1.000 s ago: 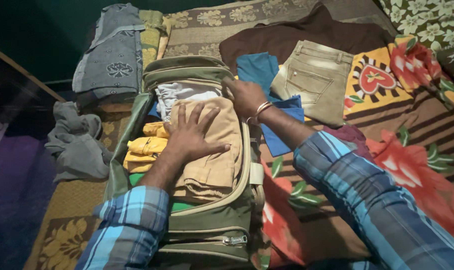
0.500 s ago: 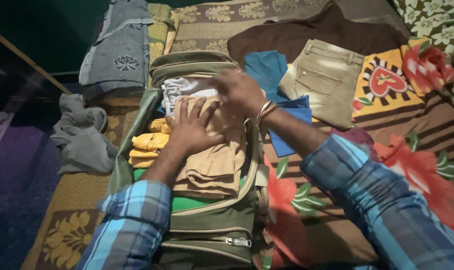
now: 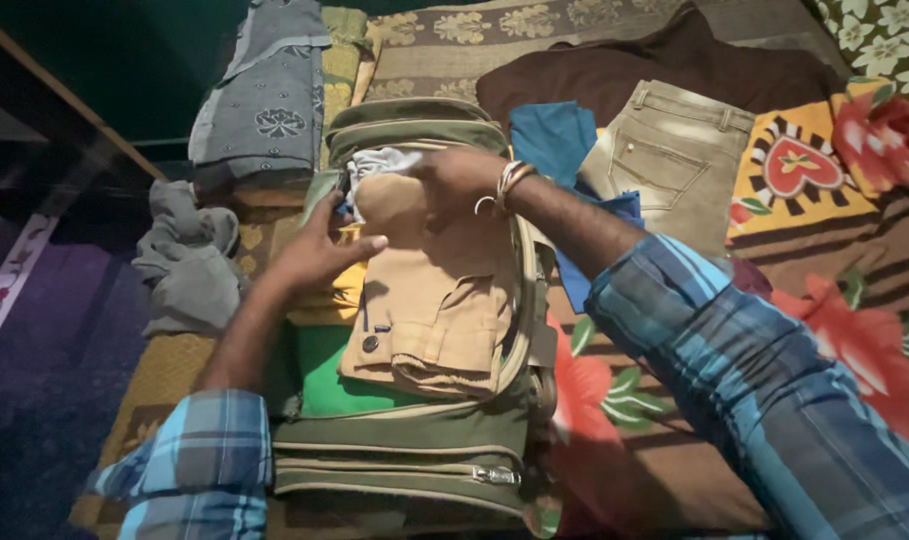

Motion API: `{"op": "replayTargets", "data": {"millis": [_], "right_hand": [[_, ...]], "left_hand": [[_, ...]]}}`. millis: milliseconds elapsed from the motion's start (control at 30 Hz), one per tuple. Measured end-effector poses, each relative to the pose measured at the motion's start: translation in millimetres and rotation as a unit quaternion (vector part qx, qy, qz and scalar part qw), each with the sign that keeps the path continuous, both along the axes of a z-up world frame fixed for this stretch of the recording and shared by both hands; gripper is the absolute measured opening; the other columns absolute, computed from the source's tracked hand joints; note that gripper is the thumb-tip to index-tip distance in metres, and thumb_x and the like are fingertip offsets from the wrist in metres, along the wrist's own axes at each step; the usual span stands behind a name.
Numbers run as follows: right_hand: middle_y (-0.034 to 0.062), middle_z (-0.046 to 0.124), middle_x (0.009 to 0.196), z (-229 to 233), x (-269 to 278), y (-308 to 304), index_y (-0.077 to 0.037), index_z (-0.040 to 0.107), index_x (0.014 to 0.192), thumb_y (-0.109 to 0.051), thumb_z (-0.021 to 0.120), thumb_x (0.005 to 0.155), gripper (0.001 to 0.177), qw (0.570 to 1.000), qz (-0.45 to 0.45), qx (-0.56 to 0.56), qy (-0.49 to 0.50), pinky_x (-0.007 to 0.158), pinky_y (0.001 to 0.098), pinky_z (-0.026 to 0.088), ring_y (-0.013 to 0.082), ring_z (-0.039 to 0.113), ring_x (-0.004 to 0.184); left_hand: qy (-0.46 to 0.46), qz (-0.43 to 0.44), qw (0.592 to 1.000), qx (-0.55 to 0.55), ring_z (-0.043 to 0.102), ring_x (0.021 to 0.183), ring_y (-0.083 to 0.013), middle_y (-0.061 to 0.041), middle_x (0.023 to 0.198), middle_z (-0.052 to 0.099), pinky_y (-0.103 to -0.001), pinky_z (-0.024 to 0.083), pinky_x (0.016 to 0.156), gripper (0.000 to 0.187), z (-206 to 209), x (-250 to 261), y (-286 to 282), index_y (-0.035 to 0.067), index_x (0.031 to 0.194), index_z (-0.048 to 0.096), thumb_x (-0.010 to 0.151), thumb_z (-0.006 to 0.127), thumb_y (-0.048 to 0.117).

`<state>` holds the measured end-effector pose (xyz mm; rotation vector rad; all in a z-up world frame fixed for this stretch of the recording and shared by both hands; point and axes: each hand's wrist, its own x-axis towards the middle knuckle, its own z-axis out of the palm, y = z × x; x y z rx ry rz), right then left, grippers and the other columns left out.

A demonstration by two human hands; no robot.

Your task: The person folds and packs clothing items, such as shirts and pants, into a suitcase on a bed by hand.

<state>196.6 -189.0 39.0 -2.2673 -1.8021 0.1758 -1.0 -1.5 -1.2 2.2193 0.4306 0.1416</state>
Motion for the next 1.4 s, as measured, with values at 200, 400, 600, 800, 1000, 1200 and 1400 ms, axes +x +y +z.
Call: {"op": "replayTargets", "data": {"millis": [200, 400, 600, 800, 1000, 1200, 1400], "right_hand": [[0.0164, 0.07, 0.116, 14, -12, -15, -0.013, 0.065, 0.128, -0.028, 0.083, 0.071, 0.062, 0.99, 0.084, 0.099, -0.047, 0.089, 0.0502, 0.052, 0.0392, 0.067, 0.106], [0.0179, 0.065, 0.125, 24, -29, -38, -0.01, 0.061, 0.122, -0.02, 0.08, 0.074, 0.053, 0.956, 0.155, 0.221, -0.114, 0.088, 0.0503, 0.052, 0.0395, 0.065, 0.108], [0.0134, 0.071, 0.117, 90, -61, -73, -0.016, 0.06, 0.133, -0.024, 0.079, 0.082, 0.055, 0.985, 0.033, 0.169, -0.016, 0.086, 0.0468, 0.055, 0.0374, 0.068, 0.107], [0.0166, 0.066, 0.127, 139, -34, -61, -0.015, 0.048, 0.143, -0.021, 0.084, 0.092, 0.063, 0.931, 0.169, 0.32, 0.04, 0.096, 0.0433, 0.056, 0.036, 0.067, 0.117], [0.0225, 0.054, 0.136, 44, -45, 58, -0.016, 0.043, 0.151, -0.046, 0.082, 0.084, 0.083, 0.98, -0.11, 0.128, -0.102, 0.096, 0.0564, 0.043, 0.0398, 0.055, 0.118], [0.0043, 0.044, 0.162, -71, -122, 42, -0.033, 0.053, 0.149, -0.066, 0.043, 0.096, 0.063, 0.996, 0.081, 0.022, -0.013, 0.116, 0.0795, 0.009, 0.0358, 0.034, 0.152], [0.0081, 0.037, 0.165, -41, -145, 22, -0.032, 0.049, 0.15, -0.073, 0.05, 0.087, 0.074, 0.992, 0.122, -0.016, 0.028, 0.114, 0.0796, 0.011, 0.0367, 0.03, 0.154]], "left_hand": [[-0.118, -0.084, 0.988, -0.059, 0.051, 0.139, -0.0248, -0.014, 0.151, 0.052, -0.035, 0.044, 0.111, 0.104, -35, 6, 22, 0.002, 0.157, 0.033, 0.075, 0.091, 0.028], [-0.245, -0.105, 0.943, -0.201, 0.06, 0.128, -0.0191, -0.017, 0.138, 0.062, -0.035, 0.053, 0.109, 0.067, -50, 12, 15, -0.003, 0.146, 0.046, 0.09, 0.08, 0.013], [-0.146, -0.148, 0.969, -0.131, 0.06, 0.116, -0.0134, -0.008, 0.133, 0.062, -0.03, 0.053, 0.096, 0.077, 25, -34, -37, 0.008, 0.146, 0.041, 0.079, 0.079, 0.007], [-0.133, -0.1, 0.954, -0.249, 0.069, 0.099, -0.0187, -0.013, 0.121, 0.071, -0.034, 0.06, 0.083, 0.054, 60, -95, -41, 0.002, 0.14, 0.056, 0.088, 0.069, 0.01], [0.105, 0.078, 0.991, -0.004, 0.07, 0.096, -0.0344, -0.022, 0.111, 0.074, -0.045, 0.057, 0.083, 0.047, 21, -101, 12, 0.008, 0.136, 0.059, 0.093, 0.066, 0.025], [0.031, 0.008, 0.952, 0.306, 0.07, 0.117, -0.0355, -0.019, 0.124, 0.074, -0.048, 0.055, 0.099, 0.043, -45, -114, 53, 0.016, 0.132, 0.07, 0.092, 0.056, 0.023], [-0.023, 0.131, 0.869, 0.476, 0.069, 0.106, -0.0405, -0.023, 0.124, 0.069, -0.05, 0.058, 0.081, 0.055, -23, -101, 26, 0.009, 0.13, 0.059, 0.079, 0.069, 0.028]]}}
